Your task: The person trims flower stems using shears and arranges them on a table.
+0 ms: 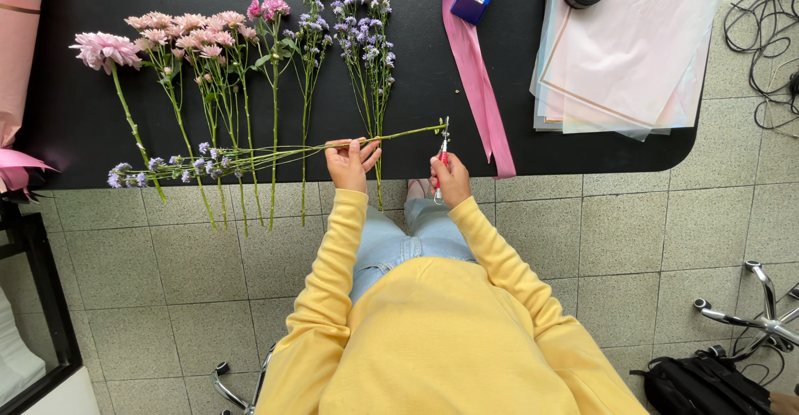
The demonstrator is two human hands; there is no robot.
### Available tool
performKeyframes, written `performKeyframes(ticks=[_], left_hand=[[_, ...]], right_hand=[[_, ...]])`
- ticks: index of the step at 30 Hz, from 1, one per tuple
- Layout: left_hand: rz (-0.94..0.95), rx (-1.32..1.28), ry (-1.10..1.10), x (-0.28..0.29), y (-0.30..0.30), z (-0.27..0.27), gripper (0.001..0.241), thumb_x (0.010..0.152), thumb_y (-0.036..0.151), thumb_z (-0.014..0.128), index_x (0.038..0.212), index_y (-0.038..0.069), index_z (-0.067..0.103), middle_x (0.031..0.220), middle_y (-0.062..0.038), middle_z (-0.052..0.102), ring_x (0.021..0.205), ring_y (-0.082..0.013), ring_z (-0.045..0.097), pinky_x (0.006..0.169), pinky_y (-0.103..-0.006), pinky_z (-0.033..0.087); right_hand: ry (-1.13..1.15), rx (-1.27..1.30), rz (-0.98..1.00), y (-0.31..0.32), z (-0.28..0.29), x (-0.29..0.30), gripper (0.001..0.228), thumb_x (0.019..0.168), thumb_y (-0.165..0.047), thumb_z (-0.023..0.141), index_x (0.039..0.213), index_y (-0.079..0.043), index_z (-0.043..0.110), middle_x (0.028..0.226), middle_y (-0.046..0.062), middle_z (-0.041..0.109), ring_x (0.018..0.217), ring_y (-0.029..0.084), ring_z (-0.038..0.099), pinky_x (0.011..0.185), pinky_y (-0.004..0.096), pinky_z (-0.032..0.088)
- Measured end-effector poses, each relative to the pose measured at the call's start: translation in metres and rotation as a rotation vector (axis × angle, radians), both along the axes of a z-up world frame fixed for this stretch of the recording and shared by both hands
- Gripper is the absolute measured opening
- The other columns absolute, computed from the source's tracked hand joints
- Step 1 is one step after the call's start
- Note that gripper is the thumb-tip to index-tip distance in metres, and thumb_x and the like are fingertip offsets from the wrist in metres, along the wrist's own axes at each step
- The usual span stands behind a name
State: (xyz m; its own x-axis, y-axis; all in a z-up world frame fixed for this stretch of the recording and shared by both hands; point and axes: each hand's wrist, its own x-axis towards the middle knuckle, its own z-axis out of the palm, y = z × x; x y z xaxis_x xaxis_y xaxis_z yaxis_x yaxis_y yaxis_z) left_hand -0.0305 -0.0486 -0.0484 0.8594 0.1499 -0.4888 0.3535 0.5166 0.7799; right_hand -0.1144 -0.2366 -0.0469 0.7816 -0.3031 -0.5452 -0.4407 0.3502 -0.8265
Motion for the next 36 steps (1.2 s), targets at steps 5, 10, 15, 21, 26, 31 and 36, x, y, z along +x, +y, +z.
performKeyframes(ticks=[5, 10, 15, 21, 26, 31, 36], left_hand=[[-0.007, -0.004, 0.012, 0.002, 0.001, -0.002, 0.012, 0.107, 0.009, 0.053, 0.112, 0.011, 0.042, 0.111, -0.018, 0.065, 0.096, -0.0451, 0.074, 0.082, -0.0545, 0.068], [-0.036, 0.022, 0.016, 0.005, 0.006, -0.009, 0.012, 0.107, 0.007, 0.052, 0.113, 0.010, 0.043, 0.111, -0.019, 0.065, 0.095, -0.0450, 0.074, 0.080, -0.0550, 0.068], [-0.138, 0.141, -0.004, 0.011, 0.011, -0.013, 0.010, 0.105, 0.003, 0.051, 0.113, 0.007, 0.046, 0.107, -0.018, 0.068, 0.089, -0.0408, 0.075, 0.075, -0.0511, 0.069], [-0.315, 0.355, -0.147, 0.007, 0.000, 0.011, 0.009, 0.104, -0.002, 0.050, 0.109, 0.003, 0.054, 0.105, -0.018, 0.071, 0.089, -0.0353, 0.076, 0.067, -0.0412, 0.068], [-0.536, 0.449, -0.303, -0.003, -0.007, 0.042, 0.013, 0.103, -0.003, 0.049, 0.104, 0.003, 0.061, 0.104, -0.016, 0.072, 0.092, -0.0320, 0.076, 0.069, -0.0404, 0.067], [-0.787, 0.398, -0.500, -0.020, -0.011, 0.015, 0.023, 0.098, -0.010, 0.044, 0.103, 0.006, 0.060, 0.103, -0.012, 0.068, 0.099, -0.0316, 0.075, 0.072, -0.0395, 0.065], [-0.941, 0.814, -0.910, -0.038, -0.011, -0.001, 0.029, 0.092, -0.006, 0.056, 0.102, 0.021, 0.060, 0.098, 0.003, 0.064, 0.092, -0.0222, 0.074, 0.073, -0.0349, 0.065]], right_hand=[[0.046, -0.024, -0.017, 0.001, 0.002, -0.002, 0.016, 0.101, -0.016, 0.063, 0.102, -0.001, 0.059, 0.066, 0.007, 0.050, 0.046, 0.012, 0.050, 0.034, 0.030, 0.049], [0.058, -0.019, -0.036, -0.006, -0.022, -0.008, 0.015, 0.100, -0.016, 0.063, 0.103, -0.002, 0.059, 0.065, 0.006, 0.050, 0.046, 0.011, 0.050, 0.033, 0.029, 0.048], [0.021, -0.126, -0.065, -0.034, -0.055, -0.017, 0.043, 0.092, -0.029, 0.074, 0.117, -0.002, 0.051, 0.078, 0.004, 0.048, 0.063, 0.012, 0.054, 0.045, 0.026, 0.049], [0.032, -0.182, -0.119, -0.060, -0.066, -0.018, 0.046, 0.091, -0.029, 0.074, 0.120, -0.002, 0.051, 0.082, 0.005, 0.051, 0.066, 0.012, 0.057, 0.048, 0.025, 0.048], [0.057, -0.192, -0.163, -0.068, -0.065, -0.019, 0.054, 0.089, -0.034, 0.076, 0.124, -0.002, 0.050, 0.085, 0.007, 0.054, 0.067, 0.015, 0.058, 0.045, 0.028, 0.050], [0.071, -0.213, -0.213, -0.069, -0.076, -0.023, 0.058, 0.088, -0.037, 0.077, 0.127, -0.002, 0.050, 0.088, 0.009, 0.056, 0.067, 0.017, 0.060, 0.045, 0.030, 0.052], [0.063, -0.215, -0.306, -0.058, -0.072, -0.026, 0.053, 0.087, -0.037, 0.076, 0.121, -0.004, 0.053, 0.086, 0.008, 0.057, 0.067, 0.016, 0.060, 0.042, 0.029, 0.052]])
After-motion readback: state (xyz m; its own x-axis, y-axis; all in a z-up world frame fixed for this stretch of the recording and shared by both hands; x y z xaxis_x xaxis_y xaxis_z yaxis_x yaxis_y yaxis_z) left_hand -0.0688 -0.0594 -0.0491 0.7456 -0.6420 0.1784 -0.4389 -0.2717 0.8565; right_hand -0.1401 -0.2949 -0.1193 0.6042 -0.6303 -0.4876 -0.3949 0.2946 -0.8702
